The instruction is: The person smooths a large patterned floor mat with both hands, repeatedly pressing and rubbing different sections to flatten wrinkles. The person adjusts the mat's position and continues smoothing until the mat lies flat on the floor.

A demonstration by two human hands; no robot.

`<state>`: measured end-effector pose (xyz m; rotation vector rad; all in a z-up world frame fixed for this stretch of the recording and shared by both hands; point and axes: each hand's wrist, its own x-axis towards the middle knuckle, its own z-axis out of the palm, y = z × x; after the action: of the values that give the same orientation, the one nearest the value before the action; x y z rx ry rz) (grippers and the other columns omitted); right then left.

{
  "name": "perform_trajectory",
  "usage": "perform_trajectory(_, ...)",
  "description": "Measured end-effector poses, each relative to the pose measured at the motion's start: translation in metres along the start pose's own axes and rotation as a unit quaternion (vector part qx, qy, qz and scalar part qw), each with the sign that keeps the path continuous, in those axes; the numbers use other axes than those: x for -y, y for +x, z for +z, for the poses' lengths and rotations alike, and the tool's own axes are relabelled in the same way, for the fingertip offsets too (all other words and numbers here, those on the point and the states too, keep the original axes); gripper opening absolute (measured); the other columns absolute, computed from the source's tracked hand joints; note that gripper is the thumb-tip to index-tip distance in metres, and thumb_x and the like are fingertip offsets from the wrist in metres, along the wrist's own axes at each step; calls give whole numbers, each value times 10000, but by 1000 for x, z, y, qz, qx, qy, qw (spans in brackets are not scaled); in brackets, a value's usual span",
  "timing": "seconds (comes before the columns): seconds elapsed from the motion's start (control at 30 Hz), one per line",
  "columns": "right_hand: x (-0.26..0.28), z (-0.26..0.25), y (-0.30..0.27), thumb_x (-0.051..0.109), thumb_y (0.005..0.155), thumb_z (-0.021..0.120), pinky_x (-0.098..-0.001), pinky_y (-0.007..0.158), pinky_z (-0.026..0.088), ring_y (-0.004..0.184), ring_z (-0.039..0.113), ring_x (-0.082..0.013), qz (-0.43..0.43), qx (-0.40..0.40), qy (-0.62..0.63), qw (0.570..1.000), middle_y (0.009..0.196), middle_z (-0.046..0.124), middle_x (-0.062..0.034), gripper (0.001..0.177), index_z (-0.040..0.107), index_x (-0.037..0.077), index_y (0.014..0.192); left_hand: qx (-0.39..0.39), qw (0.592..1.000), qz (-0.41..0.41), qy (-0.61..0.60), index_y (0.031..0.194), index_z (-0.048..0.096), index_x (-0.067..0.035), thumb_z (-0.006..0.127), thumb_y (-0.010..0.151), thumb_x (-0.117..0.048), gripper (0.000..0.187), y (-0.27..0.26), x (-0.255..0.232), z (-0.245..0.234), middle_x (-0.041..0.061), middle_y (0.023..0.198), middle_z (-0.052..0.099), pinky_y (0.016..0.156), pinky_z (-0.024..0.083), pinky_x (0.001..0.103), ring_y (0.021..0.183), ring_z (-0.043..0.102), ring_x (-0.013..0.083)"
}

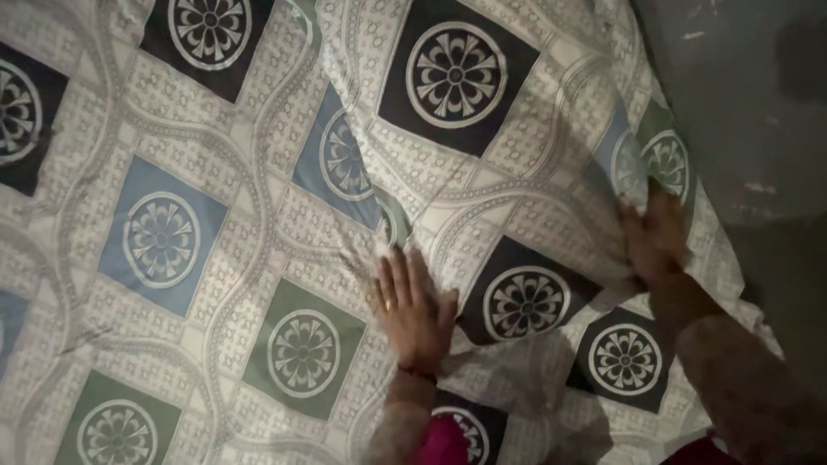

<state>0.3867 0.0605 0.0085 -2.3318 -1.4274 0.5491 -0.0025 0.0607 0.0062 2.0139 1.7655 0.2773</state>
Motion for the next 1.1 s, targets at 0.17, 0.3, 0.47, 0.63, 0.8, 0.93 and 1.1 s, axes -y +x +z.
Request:
perform_trajectory(0.17, 3, -35, -8, 535, 989, 568, -586, 713, 568, 1353, 464, -355, 268, 85, 197, 939, 1586, 428, -113, 773, 353, 214, 1658, -90, 916, -182, -346, 1464, 480, -5, 752, 883, -416, 761, -39, 1, -8, 189, 1375, 643, 1033, 585, 406, 1261, 669, 294)
perform_trajectory(0.3, 27, -73, -10, 619, 901, 554, -514, 849, 543, 1299, 546, -352, 398, 129, 323, 849, 1560, 501, -47, 796, 481, 163, 1550, 22, 870, -247, -425, 1227, 544, 113, 908, 741, -292, 730, -21, -13, -15, 215, 945, 739, 776, 609, 356, 834, 728, 288)
perform_trajectory(0.47, -13, -85, -16, 608, 922, 586, -420, 939, 538, 1306, 568, -319, 312, 227, 257, 886, 1503, 554, -139, 848, 424, 109, 1589, 270, 857, -307, -314, 964, 685, 141, 846, 808, -386, 573, -22, -6, -19, 119, 617, 686, 554, 581, 386, 550, 691, 199)
perform_trajectory(0.63, -107, -65, -24, 552, 986, 636, -424, 881, 579, 1002, 739, -376, 222, 275, -46, 934, 1200, 768, -230, 884, 289, 154, 1695, 213, 852, -247, -409, 884, 735, 80, 823, 811, -355, 450, -49, 39, -14, 102, 689, 738, 498, 505, 323, 571, 661, 130)
perform_trajectory(0.8, -170, -14, -76, 459, 1019, 643, -390, 763, 610, 867, 733, -282, 296, 252, -29, 921, 1025, 765, -185, 692, 394, 95, 1553, 147, 918, -212, -302, 973, 663, 33, 809, 795, -324, 424, -75, 51, -6, 157, 612, 644, 476, 449, 446, 500, 537, 235)
perform_trajectory(0.93, -195, -6, -135, 294, 1003, 727, -349, 769, 552, 892, 668, -171, 269, 111, 341, 894, 997, 713, -57, 346, 673, -17, 1144, 27, 942, -170, -288, 1072, 627, 74, 808, 762, -276, 502, -98, 34, -4, 177, 651, 640, 482, 470, 450, 505, 563, 263)
perform_trajectory(1.1, -194, -38, -146, 238, 1051, 699, -305, 784, 497, 871, 605, -130, 206, -87, 337, 914, 986, 659, -5, 201, 635, 52, 1092, 92, 904, -238, -342, 905, 706, 54, 817, 838, -314, 390, -117, 24, -7, 203, 691, 683, 540, 477, 429, 558, 583, 249)
